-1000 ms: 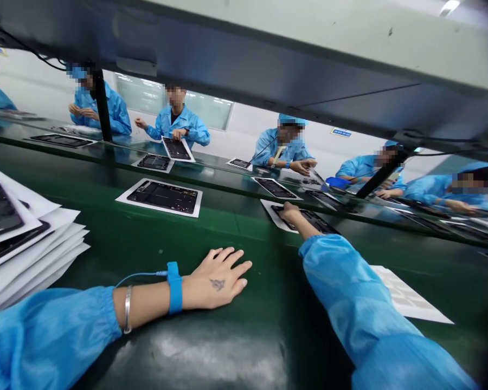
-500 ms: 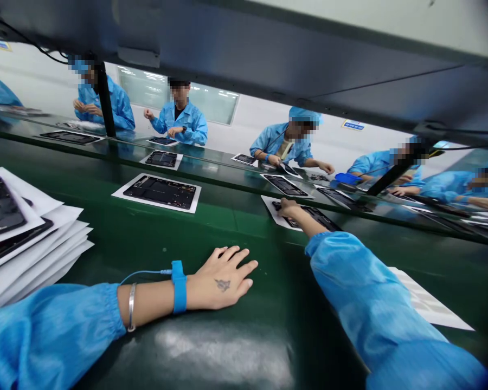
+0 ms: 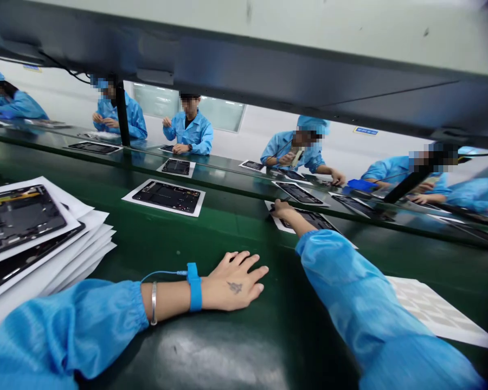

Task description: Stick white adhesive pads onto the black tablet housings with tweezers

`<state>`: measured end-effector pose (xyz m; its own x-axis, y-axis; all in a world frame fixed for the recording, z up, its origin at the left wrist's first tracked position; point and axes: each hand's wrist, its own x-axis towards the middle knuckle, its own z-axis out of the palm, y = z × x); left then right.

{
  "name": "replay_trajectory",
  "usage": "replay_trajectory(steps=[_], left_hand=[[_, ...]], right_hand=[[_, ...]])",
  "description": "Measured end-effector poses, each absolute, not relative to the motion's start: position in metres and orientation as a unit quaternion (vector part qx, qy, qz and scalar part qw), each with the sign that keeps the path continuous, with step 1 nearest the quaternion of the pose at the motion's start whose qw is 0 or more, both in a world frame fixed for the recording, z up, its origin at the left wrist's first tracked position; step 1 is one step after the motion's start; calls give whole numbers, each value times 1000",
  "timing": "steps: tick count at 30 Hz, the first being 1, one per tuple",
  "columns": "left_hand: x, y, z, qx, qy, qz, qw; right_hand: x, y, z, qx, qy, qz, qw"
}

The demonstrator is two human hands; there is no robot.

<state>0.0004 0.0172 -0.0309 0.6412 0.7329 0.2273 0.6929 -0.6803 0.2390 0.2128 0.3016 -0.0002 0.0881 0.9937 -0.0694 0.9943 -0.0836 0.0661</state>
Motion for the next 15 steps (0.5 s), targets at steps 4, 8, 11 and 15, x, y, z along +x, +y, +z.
replay_trajectory(steps=[4, 8, 11, 15], left_hand=[[0, 18, -33, 900, 399, 159, 71], [-1, 18, -35, 902, 395, 158, 69], [-4, 21, -33, 899, 401, 146, 96], [-10, 31, -24, 868, 454, 191, 73]], right_hand=[[203, 293, -1, 730, 682, 0, 47], [188, 274, 6, 730, 683, 2, 23], [177, 251, 19, 709, 705, -3, -14], [172, 202, 41, 624, 779, -14, -57]])
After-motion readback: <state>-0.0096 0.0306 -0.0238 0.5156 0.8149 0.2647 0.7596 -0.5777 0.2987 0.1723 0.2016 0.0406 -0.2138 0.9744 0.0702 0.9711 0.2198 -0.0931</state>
